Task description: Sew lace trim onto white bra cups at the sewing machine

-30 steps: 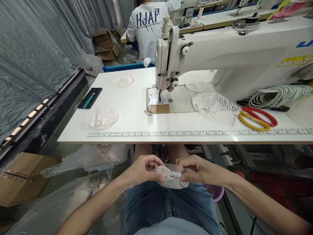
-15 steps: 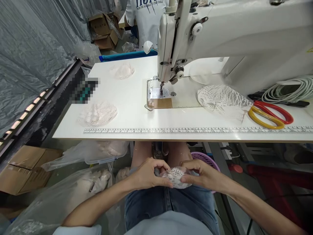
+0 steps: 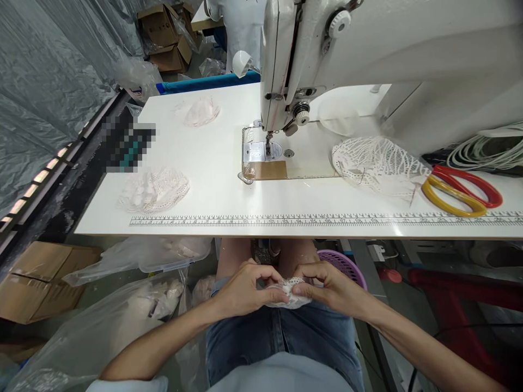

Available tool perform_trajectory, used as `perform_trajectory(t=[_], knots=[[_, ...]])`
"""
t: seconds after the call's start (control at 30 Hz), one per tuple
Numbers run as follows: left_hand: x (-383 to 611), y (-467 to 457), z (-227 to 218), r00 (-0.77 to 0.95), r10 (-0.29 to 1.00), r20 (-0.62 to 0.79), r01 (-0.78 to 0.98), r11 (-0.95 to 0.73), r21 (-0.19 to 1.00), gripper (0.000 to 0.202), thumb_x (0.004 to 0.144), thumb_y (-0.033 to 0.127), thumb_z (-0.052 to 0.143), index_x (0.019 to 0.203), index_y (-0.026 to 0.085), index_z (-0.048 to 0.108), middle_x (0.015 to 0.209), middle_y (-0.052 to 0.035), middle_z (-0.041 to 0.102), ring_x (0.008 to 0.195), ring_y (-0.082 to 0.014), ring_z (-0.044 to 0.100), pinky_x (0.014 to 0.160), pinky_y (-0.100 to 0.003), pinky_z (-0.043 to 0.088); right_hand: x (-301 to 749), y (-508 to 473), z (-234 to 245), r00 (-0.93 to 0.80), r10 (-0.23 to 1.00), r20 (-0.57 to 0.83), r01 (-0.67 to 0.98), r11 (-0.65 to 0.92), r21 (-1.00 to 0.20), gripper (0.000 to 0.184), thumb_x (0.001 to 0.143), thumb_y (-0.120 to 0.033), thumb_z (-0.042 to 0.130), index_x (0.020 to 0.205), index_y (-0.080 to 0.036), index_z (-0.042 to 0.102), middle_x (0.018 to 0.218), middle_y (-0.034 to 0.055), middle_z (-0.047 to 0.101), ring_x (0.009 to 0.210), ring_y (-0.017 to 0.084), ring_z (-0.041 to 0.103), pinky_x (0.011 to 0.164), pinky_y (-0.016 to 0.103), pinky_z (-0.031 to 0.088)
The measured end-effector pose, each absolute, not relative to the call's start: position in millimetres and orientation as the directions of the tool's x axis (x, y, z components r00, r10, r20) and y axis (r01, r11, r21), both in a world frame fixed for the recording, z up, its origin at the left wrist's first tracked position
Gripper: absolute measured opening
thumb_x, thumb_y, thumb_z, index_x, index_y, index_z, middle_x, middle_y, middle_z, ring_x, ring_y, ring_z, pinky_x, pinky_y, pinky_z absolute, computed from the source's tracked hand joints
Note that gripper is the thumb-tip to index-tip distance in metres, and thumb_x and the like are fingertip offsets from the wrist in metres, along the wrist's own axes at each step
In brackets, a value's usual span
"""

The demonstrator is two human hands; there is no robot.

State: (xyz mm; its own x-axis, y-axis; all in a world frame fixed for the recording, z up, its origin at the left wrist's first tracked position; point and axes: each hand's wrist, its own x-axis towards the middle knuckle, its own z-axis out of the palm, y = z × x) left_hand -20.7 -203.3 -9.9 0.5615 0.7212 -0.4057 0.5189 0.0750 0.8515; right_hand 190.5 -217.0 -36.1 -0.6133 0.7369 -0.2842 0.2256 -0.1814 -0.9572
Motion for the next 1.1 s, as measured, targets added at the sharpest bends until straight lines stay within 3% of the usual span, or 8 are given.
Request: perform_trajectory(t=[0.13, 0.4, 0.53, 0.7, 0.9, 1.1], knots=[[-17.1, -202.7, -6.4, 0.550, 0.729, -0.408, 0.564, 0.036, 0.825, 0.032, 0.063, 0.046, 0.073, 0.081, 0.021, 0.068, 0.077, 0.0029, 0.064, 0.077, -0.0146, 0.051, 0.072, -0.022, 0.033, 188.3, -215.5, -34.7, -0.602, 0.750, -0.274, 0.248, -0.151, -0.957, 0.028, 0.085, -0.041, 0.056, 0.071, -0.017, 0.059, 0.059, -0.0042, 0.045, 0.055, 0.009, 0.038, 0.051, 0.022, 0.027], [-9.2, -208.0, -14.7, 0.444, 0.801, -0.401, 0.549, 0.110, 0.828, 0.019, 0.071, 0.038, 0.068, 0.073, 0.019, 0.066, 0.071, 0.0027, 0.063, 0.074, -0.0137, 0.051, 0.069, -0.023, 0.033, 187.9, -216.0, -29.8, -0.589, 0.760, -0.274, 0.302, -0.108, -0.947, 0.030, 0.088, -0.042, 0.051, 0.073, -0.017, 0.058, 0.061, -0.0037, 0.045, 0.056, 0.009, 0.038, 0.051, 0.022, 0.027], [-15.1, -205.7, -19.3, 0.443, 0.778, -0.445, 0.473, 0.219, 0.853, 0.019, 0.071, 0.035, 0.068, 0.073, 0.016, 0.066, 0.069, 0.0010, 0.062, 0.069, -0.0129, 0.051, 0.063, -0.022, 0.035, 190.7, -217.4, -32.0, -0.625, 0.715, -0.313, 0.327, -0.125, -0.937, 0.028, 0.086, -0.041, 0.054, 0.072, -0.017, 0.056, 0.062, -0.0035, 0.046, 0.060, 0.010, 0.040, 0.054, 0.022, 0.029], [-24.4, -203.2, -21.4, 0.508, 0.741, -0.440, 0.331, 0.304, 0.893, 0.020, 0.069, 0.033, 0.070, 0.074, 0.013, 0.066, 0.078, -0.0025, 0.065, 0.075, -0.0144, 0.056, 0.068, -0.021, 0.040, 198.7, -219.1, -33.7, -0.670, 0.670, -0.320, 0.274, -0.178, -0.945, 0.028, 0.086, -0.042, 0.054, 0.075, -0.017, 0.061, 0.069, -0.0017, 0.052, 0.065, 0.011, 0.045, 0.060, 0.022, 0.034], [-19.8, -204.7, -13.9, 0.480, 0.748, -0.459, 0.525, 0.174, 0.833, 0.020, 0.070, 0.037, 0.069, 0.073, 0.017, 0.066, 0.076, 0.0004, 0.066, 0.078, -0.0151, 0.055, 0.072, -0.023, 0.038, 194.2, -219.6, -27.6, -0.657, 0.687, -0.311, 0.307, -0.134, -0.942, 0.024, 0.083, -0.043, 0.059, 0.085, -0.020, 0.062, 0.075, -0.0010, 0.058, 0.070, 0.013, 0.049, 0.064, 0.023, 0.037], [-21.0, -206.2, -14.3, 0.476, 0.752, -0.457, 0.601, 0.101, 0.793, 0.024, 0.074, 0.044, 0.064, 0.078, 0.020, 0.069, 0.079, 0.0011, 0.068, 0.081, -0.0164, 0.054, 0.074, -0.024, 0.036, 181.6, -217.4, -29.9, -0.594, 0.759, -0.265, 0.352, -0.051, -0.935, 0.029, 0.089, -0.043, 0.050, 0.076, -0.018, 0.058, 0.068, -0.0008, 0.055, 0.064, 0.012, 0.047, 0.057, 0.023, 0.034]])
